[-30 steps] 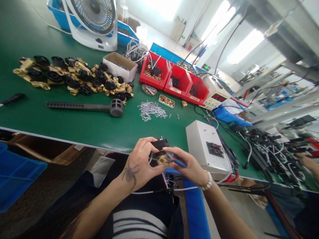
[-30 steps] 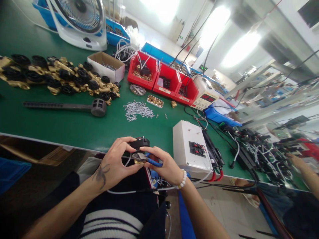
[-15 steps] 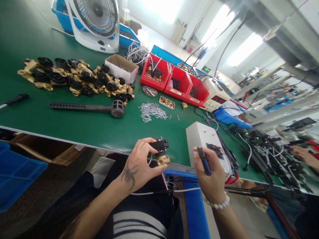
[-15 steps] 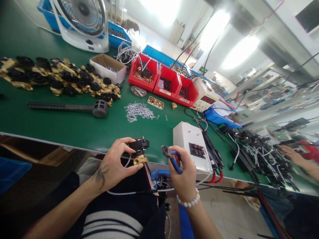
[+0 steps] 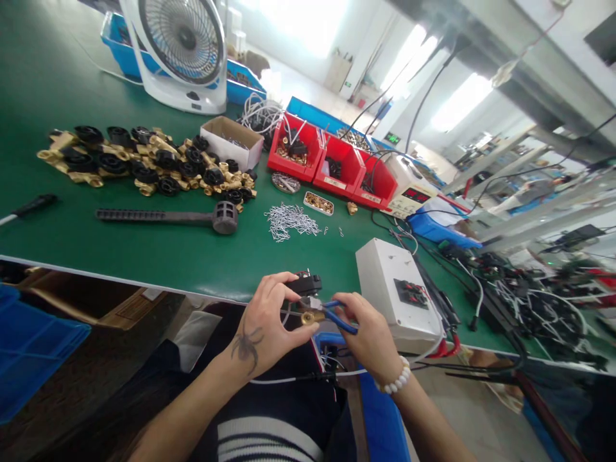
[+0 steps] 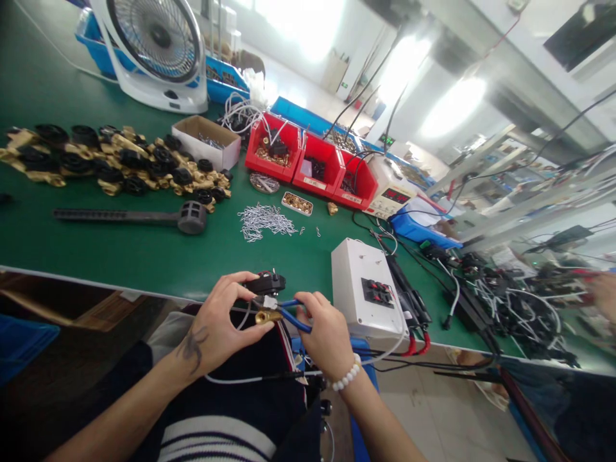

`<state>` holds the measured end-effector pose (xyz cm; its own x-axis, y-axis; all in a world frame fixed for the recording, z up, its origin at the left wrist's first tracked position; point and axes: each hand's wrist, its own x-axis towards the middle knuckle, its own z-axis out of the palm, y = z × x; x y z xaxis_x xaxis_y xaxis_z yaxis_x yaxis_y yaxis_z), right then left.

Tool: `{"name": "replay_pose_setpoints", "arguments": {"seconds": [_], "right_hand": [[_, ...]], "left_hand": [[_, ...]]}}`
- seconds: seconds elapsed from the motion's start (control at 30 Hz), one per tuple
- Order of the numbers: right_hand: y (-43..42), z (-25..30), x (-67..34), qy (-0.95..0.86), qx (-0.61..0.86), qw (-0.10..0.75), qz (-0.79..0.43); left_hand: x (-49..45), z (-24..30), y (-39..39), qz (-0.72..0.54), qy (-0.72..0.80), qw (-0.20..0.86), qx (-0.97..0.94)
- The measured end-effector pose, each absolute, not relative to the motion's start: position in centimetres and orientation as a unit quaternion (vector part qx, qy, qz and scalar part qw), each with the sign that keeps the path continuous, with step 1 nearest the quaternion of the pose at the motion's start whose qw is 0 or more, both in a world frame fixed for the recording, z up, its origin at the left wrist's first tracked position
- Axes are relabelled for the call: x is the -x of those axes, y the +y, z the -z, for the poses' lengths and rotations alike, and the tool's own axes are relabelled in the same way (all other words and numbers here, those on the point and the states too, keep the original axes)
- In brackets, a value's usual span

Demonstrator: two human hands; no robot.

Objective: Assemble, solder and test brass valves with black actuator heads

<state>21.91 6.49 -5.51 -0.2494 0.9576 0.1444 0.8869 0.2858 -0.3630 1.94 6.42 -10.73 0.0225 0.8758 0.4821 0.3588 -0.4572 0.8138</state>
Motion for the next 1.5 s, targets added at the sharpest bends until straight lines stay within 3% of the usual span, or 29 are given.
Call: {"name": "replay_pose_setpoints", "arguments": {"seconds": [0.13,0.2,0.27,0.4,0.5,0.6,1.1,1.23,1.37,1.43,1.5], "right_hand": [[8.0,7.2,-21.9,-0.705,0.670,0.206,-0.106],[8.5,8.1,-21.9,-0.718,0.668,0.185,-0.071],[8.4,8.5,-21.5,-0.742,0.631,0.217,-0.066],[6.5,6.9,-19.8,-0.704,0.548,0.363,-0.271],[5.1,5.1,-18.6,-0.623,0.493,0.394,-0.461],[4.5,4.5,-18.2,-0.553,0.463,0.430,-0.544],[3.3,4.8,-17.5,-0.481,0.425,0.556,-0.529],[2.9,4.6,-17.4,-0.481,0.409,0.562,-0.535],[3.1,3.4,-18.2,-0.558,0.412,0.496,-0.521],[4.7,2.2,-20.1,-0.662,0.445,0.405,-0.447],[7.7,1.0,-23.1,-0.730,0.514,0.354,-0.278]], "left_hand": [[-1.4,10.2,6.1,-0.543,0.486,0.223,-0.647],[-0.9,9.5,5.8,-0.551,0.479,0.207,-0.651],[-0.6,8.7,5.5,-0.549,0.462,0.182,-0.672],[-0.8,7.2,4.8,-0.528,0.433,0.138,-0.718],[-1.3,6.7,4.6,-0.525,0.421,0.115,-0.731],[-1.4,6.4,4.7,-0.509,0.395,0.118,-0.756],[-2.5,4.8,3.8,-0.542,0.372,0.114,-0.744],[-2.6,5.7,3.6,-0.594,0.394,0.228,-0.663],[-2.3,6.5,4.4,-0.547,0.356,0.569,-0.500],[-2.2,6.4,4.6,-0.493,0.346,0.646,-0.468],[-2.2,6.0,4.5,-0.494,0.378,0.636,-0.456]]}}
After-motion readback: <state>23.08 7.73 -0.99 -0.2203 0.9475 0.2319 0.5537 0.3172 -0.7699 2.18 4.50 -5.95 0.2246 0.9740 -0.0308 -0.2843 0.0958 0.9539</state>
